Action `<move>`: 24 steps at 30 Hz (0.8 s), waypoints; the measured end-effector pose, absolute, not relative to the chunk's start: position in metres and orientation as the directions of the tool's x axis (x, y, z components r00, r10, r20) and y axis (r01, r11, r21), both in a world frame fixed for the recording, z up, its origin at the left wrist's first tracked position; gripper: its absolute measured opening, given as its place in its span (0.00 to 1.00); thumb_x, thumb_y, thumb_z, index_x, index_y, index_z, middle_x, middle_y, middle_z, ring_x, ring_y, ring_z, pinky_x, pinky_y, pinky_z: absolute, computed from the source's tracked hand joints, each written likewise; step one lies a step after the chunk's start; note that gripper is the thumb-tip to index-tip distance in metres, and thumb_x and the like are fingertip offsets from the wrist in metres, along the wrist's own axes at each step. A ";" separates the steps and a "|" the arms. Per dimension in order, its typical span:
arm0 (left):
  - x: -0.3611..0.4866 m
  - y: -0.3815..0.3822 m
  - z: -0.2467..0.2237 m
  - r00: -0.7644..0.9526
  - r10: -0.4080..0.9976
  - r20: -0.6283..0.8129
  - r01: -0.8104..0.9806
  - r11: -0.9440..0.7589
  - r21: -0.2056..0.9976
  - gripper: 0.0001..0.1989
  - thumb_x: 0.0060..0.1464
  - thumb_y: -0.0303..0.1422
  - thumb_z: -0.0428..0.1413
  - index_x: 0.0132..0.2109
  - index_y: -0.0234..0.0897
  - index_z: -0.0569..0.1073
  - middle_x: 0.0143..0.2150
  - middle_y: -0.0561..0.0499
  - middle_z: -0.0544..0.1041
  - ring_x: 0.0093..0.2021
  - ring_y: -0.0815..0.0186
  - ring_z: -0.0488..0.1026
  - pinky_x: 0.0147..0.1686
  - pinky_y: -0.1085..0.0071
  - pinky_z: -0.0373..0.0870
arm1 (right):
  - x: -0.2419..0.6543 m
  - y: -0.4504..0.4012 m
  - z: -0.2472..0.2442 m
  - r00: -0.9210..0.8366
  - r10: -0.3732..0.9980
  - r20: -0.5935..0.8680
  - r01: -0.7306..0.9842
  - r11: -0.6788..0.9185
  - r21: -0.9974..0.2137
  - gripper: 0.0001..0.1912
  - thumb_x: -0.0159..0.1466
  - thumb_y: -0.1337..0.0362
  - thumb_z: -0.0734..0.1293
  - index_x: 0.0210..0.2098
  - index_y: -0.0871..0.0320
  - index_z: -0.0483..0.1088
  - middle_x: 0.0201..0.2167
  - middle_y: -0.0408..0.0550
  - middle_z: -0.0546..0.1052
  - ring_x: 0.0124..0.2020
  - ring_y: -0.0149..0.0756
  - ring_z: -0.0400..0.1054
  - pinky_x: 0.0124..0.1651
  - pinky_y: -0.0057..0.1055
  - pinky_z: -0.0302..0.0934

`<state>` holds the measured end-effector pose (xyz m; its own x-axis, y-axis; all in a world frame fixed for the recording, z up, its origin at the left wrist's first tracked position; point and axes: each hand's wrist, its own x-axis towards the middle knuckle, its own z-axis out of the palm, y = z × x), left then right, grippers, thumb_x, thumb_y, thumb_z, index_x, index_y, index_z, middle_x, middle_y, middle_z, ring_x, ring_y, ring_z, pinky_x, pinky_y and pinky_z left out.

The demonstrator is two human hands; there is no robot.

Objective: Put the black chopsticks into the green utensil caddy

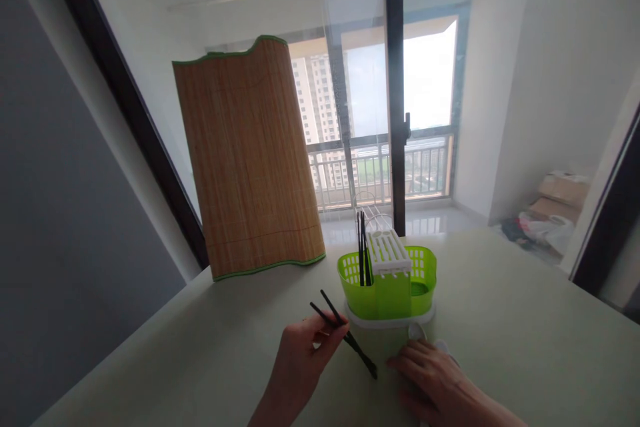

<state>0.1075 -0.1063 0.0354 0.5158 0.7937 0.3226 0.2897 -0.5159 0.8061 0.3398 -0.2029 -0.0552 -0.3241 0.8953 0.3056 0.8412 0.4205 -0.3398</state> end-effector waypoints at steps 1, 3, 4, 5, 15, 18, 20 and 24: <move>0.112 -0.111 0.035 0.532 0.789 0.307 0.279 -0.506 0.816 0.09 0.56 0.38 0.57 0.38 0.39 0.78 0.33 0.53 0.82 0.33 0.66 0.79 0.34 0.77 0.74 | 0.339 -0.203 -0.057 -0.312 0.899 0.308 0.843 0.412 -0.347 0.19 0.60 0.61 0.66 0.50 0.57 0.68 0.40 0.52 0.75 0.41 0.46 0.69 0.43 0.39 0.60; 0.123 -0.121 0.035 0.570 0.766 0.298 0.254 -0.508 0.823 0.08 0.55 0.37 0.57 0.38 0.39 0.78 0.33 0.53 0.81 0.32 0.66 0.78 0.34 0.77 0.74 | 0.336 -0.201 -0.062 -0.298 0.899 0.321 0.844 0.405 -0.352 0.20 0.59 0.58 0.67 0.49 0.58 0.68 0.39 0.53 0.76 0.40 0.47 0.70 0.43 0.39 0.60; 0.129 -0.126 0.035 0.590 0.748 0.305 0.239 -0.522 0.819 0.07 0.55 0.36 0.57 0.38 0.38 0.78 0.32 0.53 0.81 0.32 0.67 0.78 0.34 0.78 0.73 | 0.335 -0.201 -0.065 -0.300 0.895 0.331 0.843 0.411 -0.347 0.17 0.59 0.57 0.67 0.46 0.57 0.69 0.38 0.52 0.76 0.38 0.46 0.70 0.42 0.38 0.60; 0.134 -0.130 0.035 0.611 0.727 0.315 0.224 -0.540 0.812 0.07 0.55 0.35 0.57 0.38 0.38 0.78 0.32 0.53 0.81 0.32 0.68 0.78 0.34 0.78 0.73 | 0.334 -0.199 -0.068 -0.304 0.888 0.345 0.842 0.420 -0.339 0.13 0.60 0.58 0.65 0.43 0.56 0.70 0.35 0.50 0.77 0.36 0.44 0.70 0.40 0.37 0.60; 0.151 -0.134 0.041 0.702 0.656 0.276 0.234 -0.580 0.781 0.06 0.52 0.33 0.60 0.37 0.37 0.78 0.31 0.52 0.79 0.31 0.69 0.74 0.29 0.80 0.68 | 0.333 -0.190 -0.089 -0.318 0.823 0.471 0.845 0.471 -0.252 0.02 0.57 0.67 0.64 0.28 0.55 0.66 0.28 0.43 0.75 0.31 0.36 0.68 0.39 0.34 0.55; 0.154 -0.134 0.039 0.744 0.639 0.195 0.218 -0.508 0.833 0.06 0.50 0.31 0.60 0.37 0.36 0.78 0.32 0.52 0.79 0.31 0.69 0.74 0.29 0.80 0.69 | 0.332 -0.191 -0.090 -0.307 0.825 0.475 0.849 0.463 -0.254 0.04 0.55 0.69 0.66 0.28 0.55 0.66 0.30 0.42 0.76 0.34 0.37 0.70 0.41 0.34 0.55; 0.158 -0.134 0.036 0.755 0.634 0.169 0.225 -0.491 0.841 0.05 0.49 0.29 0.60 0.36 0.36 0.78 0.32 0.52 0.78 0.31 0.69 0.74 0.30 0.80 0.69 | 0.331 -0.191 -0.091 -0.310 0.829 0.466 0.851 0.461 -0.253 0.06 0.53 0.69 0.68 0.29 0.55 0.66 0.32 0.42 0.77 0.37 0.38 0.70 0.42 0.33 0.55; 0.164 -0.135 0.029 0.769 0.618 0.163 0.240 -0.516 0.822 0.06 0.48 0.25 0.59 0.36 0.36 0.78 0.32 0.53 0.79 0.32 0.69 0.74 0.30 0.80 0.68 | 0.332 -0.186 -0.099 -0.340 0.819 0.461 0.862 0.468 -0.196 0.08 0.53 0.67 0.70 0.28 0.55 0.65 0.32 0.41 0.77 0.35 0.38 0.70 0.39 0.33 0.55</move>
<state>0.1635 -0.1350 0.0288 0.7693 0.6178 0.1631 0.2398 -0.5158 0.8225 0.3319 -0.1861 -0.0989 -0.3400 0.8195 0.4614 0.8618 0.4679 -0.1960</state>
